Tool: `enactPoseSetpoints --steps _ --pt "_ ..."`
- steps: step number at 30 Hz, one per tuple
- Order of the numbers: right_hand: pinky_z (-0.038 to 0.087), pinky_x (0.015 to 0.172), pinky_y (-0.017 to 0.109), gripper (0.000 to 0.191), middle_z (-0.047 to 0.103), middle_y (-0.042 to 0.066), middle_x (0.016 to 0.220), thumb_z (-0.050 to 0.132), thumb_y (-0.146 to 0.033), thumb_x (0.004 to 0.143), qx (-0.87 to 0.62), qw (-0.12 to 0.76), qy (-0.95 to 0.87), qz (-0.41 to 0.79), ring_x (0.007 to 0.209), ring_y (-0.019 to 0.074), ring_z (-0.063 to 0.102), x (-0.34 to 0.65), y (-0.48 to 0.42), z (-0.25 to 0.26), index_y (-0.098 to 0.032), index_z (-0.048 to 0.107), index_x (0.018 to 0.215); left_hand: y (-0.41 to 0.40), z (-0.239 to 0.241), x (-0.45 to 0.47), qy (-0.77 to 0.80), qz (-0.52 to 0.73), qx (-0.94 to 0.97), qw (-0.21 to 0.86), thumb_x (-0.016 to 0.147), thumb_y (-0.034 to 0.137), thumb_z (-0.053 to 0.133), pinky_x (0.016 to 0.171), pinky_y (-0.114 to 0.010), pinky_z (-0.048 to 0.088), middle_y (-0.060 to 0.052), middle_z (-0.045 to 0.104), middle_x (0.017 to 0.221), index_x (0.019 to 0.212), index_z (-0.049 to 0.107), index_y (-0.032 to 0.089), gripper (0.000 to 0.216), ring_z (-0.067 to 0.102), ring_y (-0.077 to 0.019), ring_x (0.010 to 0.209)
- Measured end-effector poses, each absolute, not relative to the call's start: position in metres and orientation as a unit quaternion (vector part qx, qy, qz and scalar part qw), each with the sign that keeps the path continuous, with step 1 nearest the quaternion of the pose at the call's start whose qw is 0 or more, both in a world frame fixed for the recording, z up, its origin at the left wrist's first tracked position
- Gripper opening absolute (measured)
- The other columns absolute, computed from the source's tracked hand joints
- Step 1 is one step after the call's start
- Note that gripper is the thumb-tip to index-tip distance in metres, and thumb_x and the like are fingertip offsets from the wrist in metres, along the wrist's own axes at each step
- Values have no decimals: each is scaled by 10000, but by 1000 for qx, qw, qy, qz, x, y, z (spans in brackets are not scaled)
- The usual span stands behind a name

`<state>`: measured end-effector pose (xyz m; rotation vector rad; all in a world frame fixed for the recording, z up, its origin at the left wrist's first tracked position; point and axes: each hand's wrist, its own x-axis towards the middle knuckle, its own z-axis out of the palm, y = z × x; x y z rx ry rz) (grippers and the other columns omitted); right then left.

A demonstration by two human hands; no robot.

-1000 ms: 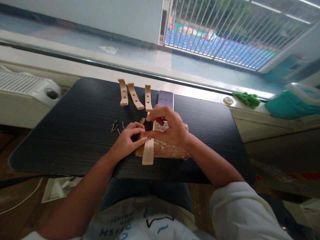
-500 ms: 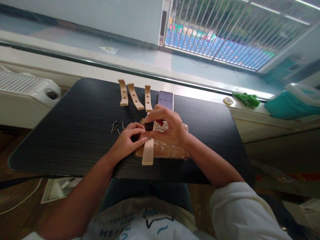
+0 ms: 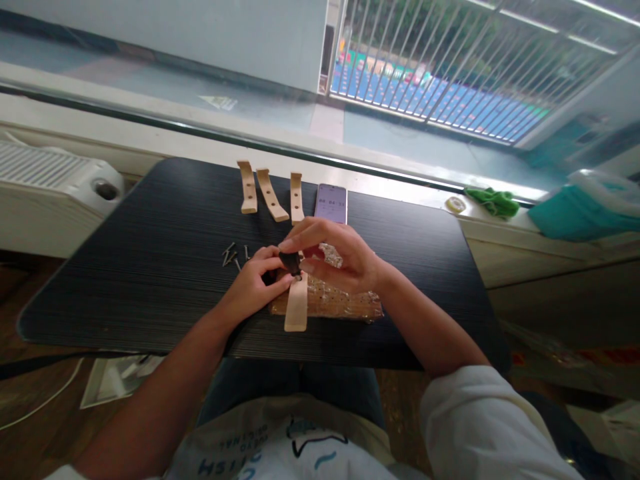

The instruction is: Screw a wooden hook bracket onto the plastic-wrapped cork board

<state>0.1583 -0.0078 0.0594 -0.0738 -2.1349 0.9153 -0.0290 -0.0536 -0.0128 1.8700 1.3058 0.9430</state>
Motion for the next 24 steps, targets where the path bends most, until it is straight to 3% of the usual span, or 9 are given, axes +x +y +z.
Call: enactPoseSetpoints --steps 8,14,19,24 --pt "513 757 266 175 620 129 1203 412 -203 954 -33 341 -830 441 1086 141 606 158 -7 60 -150 484 1104 -54 -16 -30 512 366 705 327 745 353 620 906 -425 493 -65 658 976 847 706 206 199 593 -269 975" --pt "529 820 289 147 621 146 1236 366 -198 972 -57 310 -811 493 1022 115 622 158 -10 59 -168 409 1109 -54 -14 -29 515 357 705 333 745 370 618 867 -417 510 -65 681 946 852 721 200 226 607 -262 914" --pt "521 842 261 200 608 122 1183 405 -222 965 -45 319 -793 516 1073 125 614 159 -8 53 -150 417 1152 -54 -15 -29 507 361 716 314 757 369 620 907 -416 493 -67 675 1025 798 715 210 190 592 -271 981" --pt "510 920 283 246 608 115 1208 435 -172 952 -6 326 -777 538 1158 145 588 159 -6 55 -164 458 1197 -55 -13 -30 509 353 723 306 783 393 598 856 -413 510 -52 671 937 814 703 220 205 597 -265 934"
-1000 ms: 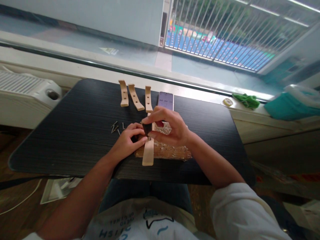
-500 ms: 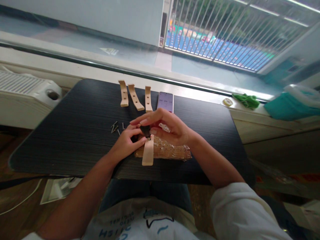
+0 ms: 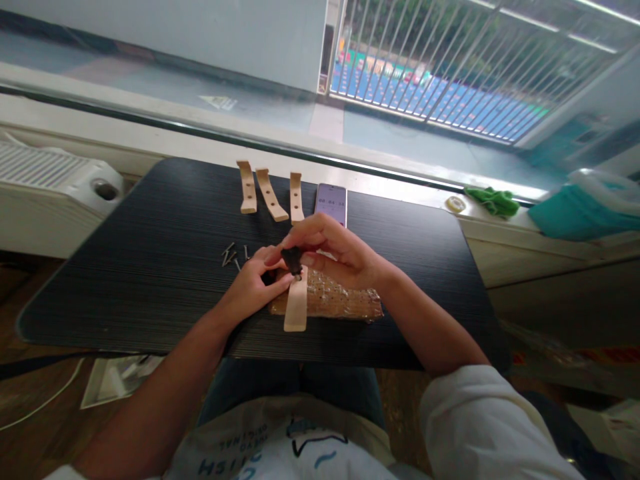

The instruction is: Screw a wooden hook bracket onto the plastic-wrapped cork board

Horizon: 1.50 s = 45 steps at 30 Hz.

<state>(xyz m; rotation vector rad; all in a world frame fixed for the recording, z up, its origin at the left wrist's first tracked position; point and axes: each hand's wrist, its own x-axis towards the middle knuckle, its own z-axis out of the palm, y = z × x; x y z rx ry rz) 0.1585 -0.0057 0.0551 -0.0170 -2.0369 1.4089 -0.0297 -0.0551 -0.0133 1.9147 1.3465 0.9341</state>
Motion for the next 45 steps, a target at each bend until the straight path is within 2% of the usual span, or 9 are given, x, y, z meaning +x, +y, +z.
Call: enactPoseSetpoints --steps 4,7,12,19,25,29,37,45 --pt "481 970 263 273 672 78 1162 419 -148 953 12 317 -806 499 1121 118 615 158 -5 64 -178 558 1185 -56 -14 -30 522 359 712 303 763 383 619 844 -410 510 -58 662 933 820 677 204 196 601 -267 926" --pt "474 956 246 282 694 29 1144 394 -208 964 -14 306 -815 492 1094 120 631 160 -4 68 -189 589 1167 -56 -15 -30 522 355 712 308 765 378 611 811 -399 515 -58 646 885 774 652 190 192 606 -256 879" --pt "462 945 176 290 689 50 1157 457 -117 940 7 314 -828 464 1104 68 619 161 0 65 -161 570 1203 -55 -14 -29 516 351 714 318 756 383 606 847 -408 505 -69 654 917 785 669 175 219 602 -268 924" --pt "465 887 149 269 688 24 1128 478 -142 939 -1 335 -830 447 1069 57 624 160 1 64 -147 600 1179 -54 -15 -29 509 359 714 320 760 395 612 892 -400 499 -58 667 931 822 702 188 234 592 -263 954" --pt "459 700 127 246 698 12 1047 534 -162 918 -25 350 -830 433 859 33 623 162 -1 65 -153 626 1147 -53 -19 -30 504 369 707 330 766 376 622 880 -392 501 -51 646 929 804 675 183 203 600 -240 913" --pt "378 558 122 237 687 7 991 565 -192 907 -34 368 -835 407 645 -5 497 162 -2 61 -143 627 1130 -53 -19 -30 495 376 711 329 766 354 626 871 -391 496 -57 631 927 780 659 174 183 596 -240 922" --pt "357 559 131 245 656 5 966 585 -211 895 -34 379 -842 382 664 -4 477 161 -3 59 -135 602 1127 -53 -16 -29 491 378 713 329 765 327 617 869 -395 493 -56 623 925 795 657 172 163 589 -243 933" --pt "354 534 143 216 647 4 870 628 -252 863 -37 412 -822 391 650 9 484 158 -3 60 -114 621 1029 -53 -16 -29 490 377 714 328 758 331 614 879 -401 491 -62 626 934 804 662 169 175 593 -244 929"
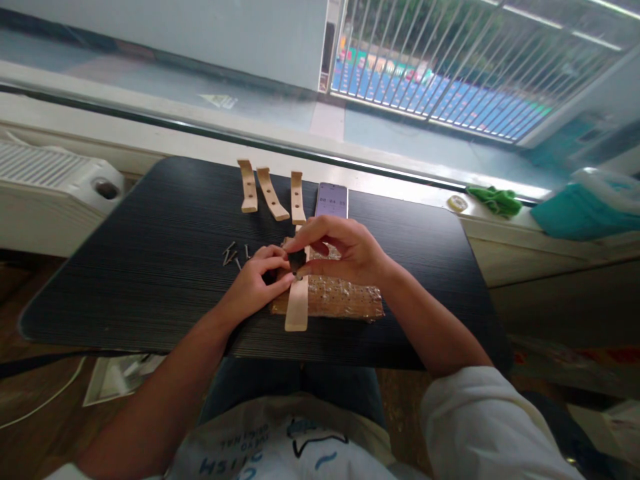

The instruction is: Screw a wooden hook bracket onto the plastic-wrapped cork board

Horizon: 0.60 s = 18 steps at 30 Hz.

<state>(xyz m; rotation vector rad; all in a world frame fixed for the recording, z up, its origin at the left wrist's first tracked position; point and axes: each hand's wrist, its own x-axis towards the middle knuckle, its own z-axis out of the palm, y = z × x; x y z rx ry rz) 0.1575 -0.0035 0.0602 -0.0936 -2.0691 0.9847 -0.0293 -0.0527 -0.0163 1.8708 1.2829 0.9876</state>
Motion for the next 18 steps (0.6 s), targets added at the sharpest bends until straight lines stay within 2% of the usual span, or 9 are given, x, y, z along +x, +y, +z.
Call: enactPoseSetpoints --steps 18 --pt "320 518 166 206 566 -16 822 626 -286 867 -42 431 -812 391 637 24 436 154 -3 56 -131 579 994 -53 -10 -27 503 378 701 335 725 342 615 881 -404 503 -60 656 938 773 674 191 170 603 -252 924"
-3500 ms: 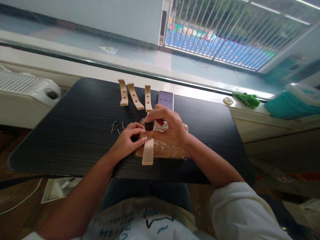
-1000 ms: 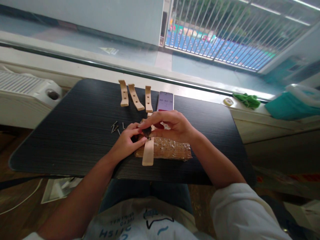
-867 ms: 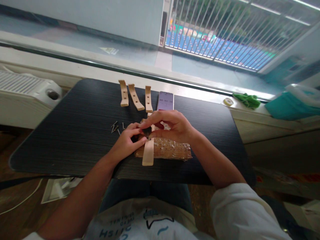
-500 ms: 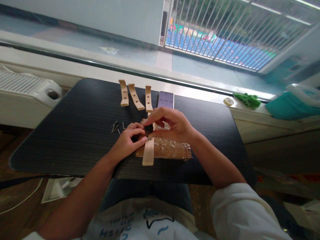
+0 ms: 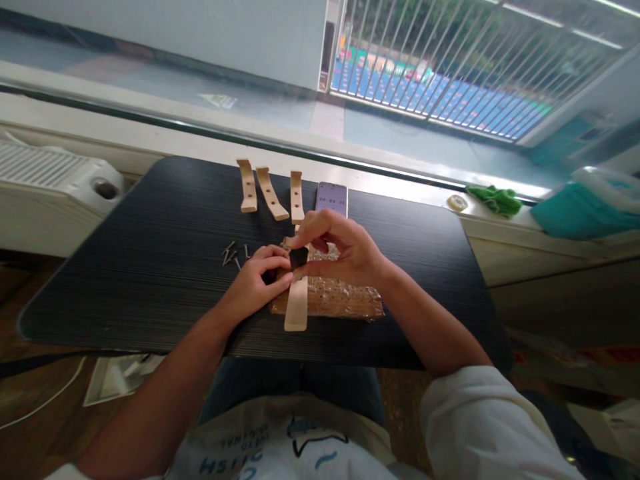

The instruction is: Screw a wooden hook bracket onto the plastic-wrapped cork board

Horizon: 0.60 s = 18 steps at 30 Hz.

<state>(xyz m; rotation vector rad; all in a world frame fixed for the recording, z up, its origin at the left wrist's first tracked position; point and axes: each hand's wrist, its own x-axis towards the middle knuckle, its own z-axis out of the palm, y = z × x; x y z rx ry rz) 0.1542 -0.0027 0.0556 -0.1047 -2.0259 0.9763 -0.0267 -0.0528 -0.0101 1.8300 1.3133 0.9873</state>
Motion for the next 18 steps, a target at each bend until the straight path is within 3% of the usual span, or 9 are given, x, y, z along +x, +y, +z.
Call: enactPoseSetpoints --steps 18 --pt "325 516 177 314 484 -52 761 679 -411 796 -74 448 -799 394 593 22 385 150 -6 54 -147 556 917 -54 -11 -27 501 381 698 341 708 316 622 916 -417 494 -58 651 937 799 679 184 170 598 -260 952"
